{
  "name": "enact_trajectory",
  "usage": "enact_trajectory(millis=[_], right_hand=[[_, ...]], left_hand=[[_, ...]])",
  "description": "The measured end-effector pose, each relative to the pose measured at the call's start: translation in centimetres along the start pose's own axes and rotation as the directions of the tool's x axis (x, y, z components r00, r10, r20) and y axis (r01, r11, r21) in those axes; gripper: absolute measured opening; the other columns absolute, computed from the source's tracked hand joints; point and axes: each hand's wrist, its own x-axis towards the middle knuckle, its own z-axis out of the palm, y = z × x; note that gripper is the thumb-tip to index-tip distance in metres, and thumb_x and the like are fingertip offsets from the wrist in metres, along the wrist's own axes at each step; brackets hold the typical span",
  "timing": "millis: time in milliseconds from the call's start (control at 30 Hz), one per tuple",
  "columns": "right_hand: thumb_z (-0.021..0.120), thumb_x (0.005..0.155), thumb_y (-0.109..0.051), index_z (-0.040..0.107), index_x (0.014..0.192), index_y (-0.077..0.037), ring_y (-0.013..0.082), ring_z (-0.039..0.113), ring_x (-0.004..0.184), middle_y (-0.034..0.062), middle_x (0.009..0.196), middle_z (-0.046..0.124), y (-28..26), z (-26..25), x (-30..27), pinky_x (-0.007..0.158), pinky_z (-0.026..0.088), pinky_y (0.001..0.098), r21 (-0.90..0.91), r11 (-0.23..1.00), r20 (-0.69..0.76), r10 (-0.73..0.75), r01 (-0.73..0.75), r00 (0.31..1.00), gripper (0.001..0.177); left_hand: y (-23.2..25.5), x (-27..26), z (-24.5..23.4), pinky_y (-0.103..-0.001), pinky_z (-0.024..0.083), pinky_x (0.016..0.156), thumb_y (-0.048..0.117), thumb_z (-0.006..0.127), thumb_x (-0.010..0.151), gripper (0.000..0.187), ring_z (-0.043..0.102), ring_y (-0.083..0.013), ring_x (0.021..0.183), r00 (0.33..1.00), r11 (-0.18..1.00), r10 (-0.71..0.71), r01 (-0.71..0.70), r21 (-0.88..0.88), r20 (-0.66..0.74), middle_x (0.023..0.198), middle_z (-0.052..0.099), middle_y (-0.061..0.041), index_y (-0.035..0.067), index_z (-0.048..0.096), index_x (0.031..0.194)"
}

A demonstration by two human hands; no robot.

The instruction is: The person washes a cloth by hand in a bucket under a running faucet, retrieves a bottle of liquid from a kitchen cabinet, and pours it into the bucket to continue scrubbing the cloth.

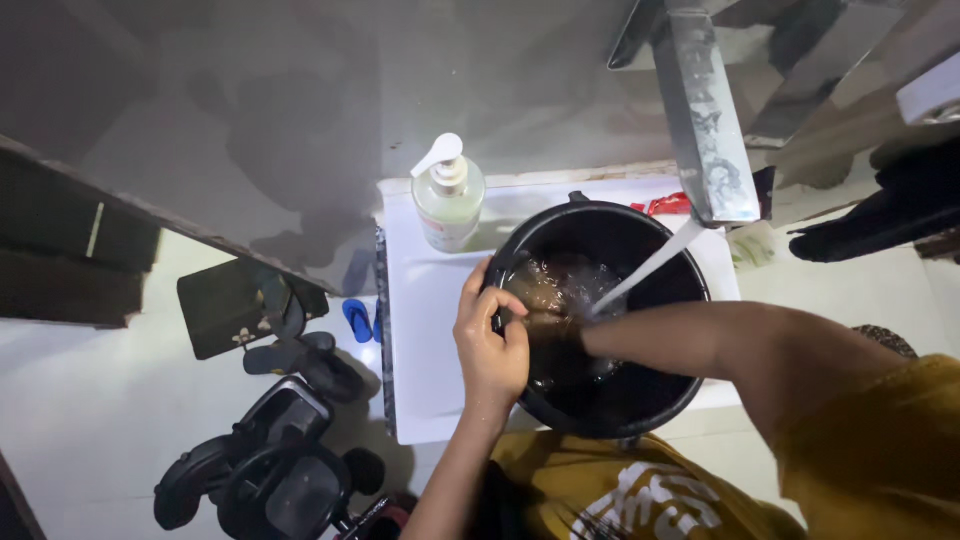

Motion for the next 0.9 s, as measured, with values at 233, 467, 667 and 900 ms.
enact_trajectory(millis=[233, 467, 667, 900], right_hand=[[0.074, 0.085, -0.035, 0.068, 0.111, -0.008, 0.0293, 0.063, 0.106, 0.0139, 0.109, 0.066, 0.3, -4.4, 0.4, 0.091, 0.050, 0.0404, 0.024, 0.970, -0.108, -0.238, 0.242, 0.965, 0.038], [0.083, 0.068, -0.030, 0.070, 0.085, -0.008, 0.0240, 0.075, 0.080, 0.0104, 0.084, 0.073, -3.1, -15.3, -6.5, 0.075, 0.058, 0.0324, 0.178, 0.971, 0.079, -0.178, 0.162, 0.981, 0.031], [0.087, 0.076, -0.021, 0.058, 0.073, 0.003, 0.0250, 0.070, 0.086, 0.0146, 0.086, 0.070, -0.4, -24.9, -14.1, 0.077, 0.057, 0.0327, 0.373, 0.787, 0.088, -0.557, 0.491, 0.826, 0.038], [0.078, 0.082, -0.034, 0.036, 0.151, -0.006, 0.0391, 0.056, 0.124, 0.0244, 0.133, 0.057, 4.0, -12.8, -7.3, 0.105, 0.046, 0.0462, -0.012, 0.995, 0.240, -0.088, 0.094, 0.967, 0.086]], left_hand=[[0.7, -1.0, 0.6, -0.042, 0.048, 0.104, -0.016, 0.056, 0.071, 0.020, 0.061, -0.0419, 0.130, 0.999, 0.997, -0.043, 0.042, 0.070, 0.004, 0.145, 0.058, -0.026, 0.002, 0.058, 0.080], [2.0, -2.1, 0.7, -0.050, 0.050, 0.099, -0.014, 0.062, 0.067, 0.031, 0.055, -0.0521, 0.123, 0.990, 0.849, 0.115, -0.142, 0.509, 0.084, 0.146, 0.047, -0.035, 0.005, 0.068, 0.090], [3.6, -1.3, 1.6, -0.050, 0.053, 0.094, -0.011, 0.067, 0.069, 0.046, 0.055, -0.0507, 0.123, 0.980, 0.713, -0.078, -0.072, 0.697, 0.181, 0.153, 0.036, -0.037, 0.008, 0.071, 0.111], [5.0, -1.1, 2.0, -0.057, 0.052, 0.090, -0.007, 0.072, 0.064, 0.050, 0.051, -0.0518, 0.124, 0.965, 0.656, -0.141, -0.076, 0.751, 0.221, 0.151, 0.032, -0.037, 0.008, 0.071, 0.112]])
